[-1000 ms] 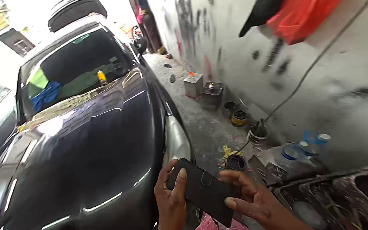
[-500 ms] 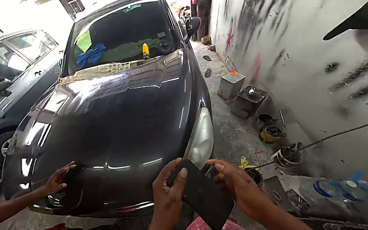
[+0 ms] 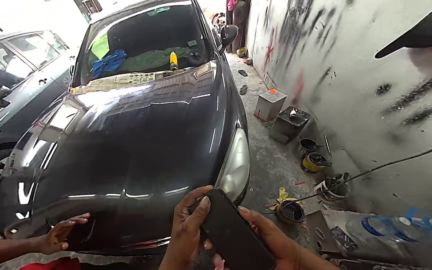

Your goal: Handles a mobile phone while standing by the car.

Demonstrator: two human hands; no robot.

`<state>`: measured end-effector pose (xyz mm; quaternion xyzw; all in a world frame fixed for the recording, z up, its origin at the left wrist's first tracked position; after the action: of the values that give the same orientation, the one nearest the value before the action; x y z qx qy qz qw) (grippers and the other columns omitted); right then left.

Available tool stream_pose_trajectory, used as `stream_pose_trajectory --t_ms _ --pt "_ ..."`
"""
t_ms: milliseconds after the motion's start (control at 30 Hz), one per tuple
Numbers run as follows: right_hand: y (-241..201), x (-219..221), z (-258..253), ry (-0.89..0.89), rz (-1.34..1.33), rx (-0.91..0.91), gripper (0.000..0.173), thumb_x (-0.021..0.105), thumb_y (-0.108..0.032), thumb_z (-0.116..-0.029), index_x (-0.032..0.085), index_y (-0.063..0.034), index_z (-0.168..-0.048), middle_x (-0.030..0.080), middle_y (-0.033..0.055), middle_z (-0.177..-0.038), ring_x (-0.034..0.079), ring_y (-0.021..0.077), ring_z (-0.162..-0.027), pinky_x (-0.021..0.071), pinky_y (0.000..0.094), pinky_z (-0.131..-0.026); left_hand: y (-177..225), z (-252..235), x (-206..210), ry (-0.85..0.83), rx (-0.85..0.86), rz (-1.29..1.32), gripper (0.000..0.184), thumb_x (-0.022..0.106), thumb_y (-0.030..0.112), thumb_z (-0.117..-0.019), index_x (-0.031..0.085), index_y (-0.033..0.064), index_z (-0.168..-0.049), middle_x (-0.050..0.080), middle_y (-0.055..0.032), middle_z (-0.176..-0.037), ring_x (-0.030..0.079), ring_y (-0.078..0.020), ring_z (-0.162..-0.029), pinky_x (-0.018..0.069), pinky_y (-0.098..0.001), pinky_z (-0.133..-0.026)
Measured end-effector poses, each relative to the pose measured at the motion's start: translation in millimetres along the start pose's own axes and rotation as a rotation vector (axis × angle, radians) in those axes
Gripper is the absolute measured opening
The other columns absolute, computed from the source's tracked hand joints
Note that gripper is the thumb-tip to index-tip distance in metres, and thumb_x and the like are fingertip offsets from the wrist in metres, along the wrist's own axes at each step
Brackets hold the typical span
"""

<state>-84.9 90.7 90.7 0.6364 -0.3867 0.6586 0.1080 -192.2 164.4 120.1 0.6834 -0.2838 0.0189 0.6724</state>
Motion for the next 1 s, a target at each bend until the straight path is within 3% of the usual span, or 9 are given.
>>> stream_pose_trajectory --t_ms 133,300,433,500,600,700,767,833,1000 --pt "5.7 -3.8 -0.2 0.007 -0.023 -0.010 0.064 0.053 -0.059 -0.0993 0.058 -0.0118 -0.141 0.062 0.0226 -0.133 0.065 0.0370 -0.115 0.0539 0.0544 -0.099 -5.6 3.1 0.4 -0.045 -0.060 0.018 0.031 0.062 0.021 -0.1031 0.067 0.0036 -0.128 0.070 -0.0207 -0.108 0.073 -0.0209 -0.085 0.0635 -0.0356 -0.076" --pt "9.5 -8.6 0.2 0.053 -0.031 -0.012 0.064 0.055 -0.060 -0.0977 0.059 -0.0111 -0.138 0.063 0.0218 -0.129 0.066 0.0347 -0.110 0.0544 0.0517 -0.097 -10.1 6.0 -5.0 -0.052 -0.052 0.005 0.034 0.065 0.021 -0.1016 0.068 0.0064 -0.132 0.070 -0.0204 -0.113 0.073 -0.0213 -0.091 0.0626 -0.0366 -0.083" --pt "8.3 -8.1 -0.6 0.073 -0.021 -0.027 0.064 0.056 -0.060 -0.0973 0.059 -0.0109 -0.138 0.062 0.0229 -0.131 0.066 0.0351 -0.111 0.0545 0.0506 -0.097 -1.1 6.9 -12.2 -0.118 0.085 -0.031 0.042 0.070 0.033 -0.0976 0.070 0.0056 -0.130 0.059 -0.0189 -0.142 0.063 -0.0265 -0.123 0.0558 -0.0407 -0.101" --pt "7.6 -8.5 -1.9 0.092 -0.008 -0.045 0.063 0.057 -0.059 -0.0974 0.059 -0.0105 -0.138 0.061 0.0231 -0.132 0.066 0.0350 -0.112 0.0542 0.0501 -0.098 2.2 10.6 -16.8 -0.123 0.108 -0.025 0.049 0.073 0.041 -0.0941 0.070 0.0077 -0.130 0.054 -0.0181 -0.147 0.059 -0.0265 -0.128 0.0553 -0.0394 -0.101" --pt "-1.7 -13.1 1.3 0.170 0.008 -0.120 0.059 0.058 -0.055 -0.0987 0.061 -0.0100 -0.137 0.063 0.0209 -0.132 0.064 0.0332 -0.117 0.0526 0.0511 -0.102 -0.1 15.1 -17.0 -0.066 0.093 0.005 0.068 0.078 0.050 -0.0868 0.061 0.0074 -0.137 0.059 -0.0174 -0.140 0.065 -0.0234 -0.115 0.0585 -0.0375 -0.092" --pt "-7.0 -13.8 -2.7 0.219 0.047 -0.194 0.061 0.058 -0.063 -0.0953 0.067 -0.0147 -0.131 0.070 0.0126 -0.124 0.068 0.0234 -0.114 0.0566 0.0461 -0.099 2.9 25.7 -20.8 0.102 0.036 -0.045 0.074 0.082 0.055 -0.0804 0.060 0.0086 -0.134 0.067 -0.0133 -0.124 0.068 -0.0196 -0.107 0.0591 -0.0366 -0.091" --pt "-2.9 -13.6 -6.5 0.228 0.049 -0.185 0.068 0.055 -0.070 -0.0929 0.066 -0.0155 -0.132 0.070 0.0115 -0.124 0.068 0.0219 -0.114 0.0562 0.0453 -0.099 4.7 33.2 -24.8 0.174 0.004 -0.046 0.070 0.084 0.041 -0.0818 0.058 0.0034 -0.134 0.066 -0.0191 -0.125 0.068 -0.0259 -0.108 0.0596 -0.0414 -0.091" --pt "-16.9 -15.9 8.7 0.272 0.061 -0.226 0.069 0.052 -0.071 -0.0938 0.068 -0.0146 -0.130 0.071 0.0117 -0.122 0.069 0.0217 -0.112 0.0566 0.0446 -0.099 -4.4 22.8 -8.1 0.128 -0.027 0.009 0.070 0.083 0.026 -0.0824 0.050 -0.0011 -0.138 0.061 -0.0236 -0.133 0.065 -0.0303 -0.117 0.0583 -0.0438 -0.096" --pt "-13.5 -22.2 7.8 0.308 0.023 -0.216 0.066 0.052 -0.070 -0.0946 0.070 -0.0147 -0.126 0.072 0.0125 -0.120 0.070 0.0223 -0.111 0.0572 0.0450 -0.098 -6.7 37.4 -10.3 0.135 -0.144 -0.061 0.102 0.076 0.007 -0.0742 0.021 0.0031 -0.160 0.058 -0.0185 -0.140 0.065 -0.0270 -0.119 0.0587 -0.0427 -0.097"
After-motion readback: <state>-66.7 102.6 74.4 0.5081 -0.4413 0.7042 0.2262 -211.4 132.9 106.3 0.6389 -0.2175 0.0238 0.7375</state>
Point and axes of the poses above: each hand's wrist, its own z-axis away from the middle knuckle, its own x-axis out of the palm, y = z × x, the point moved 8 cm from there along -z, towards the middle knuckle
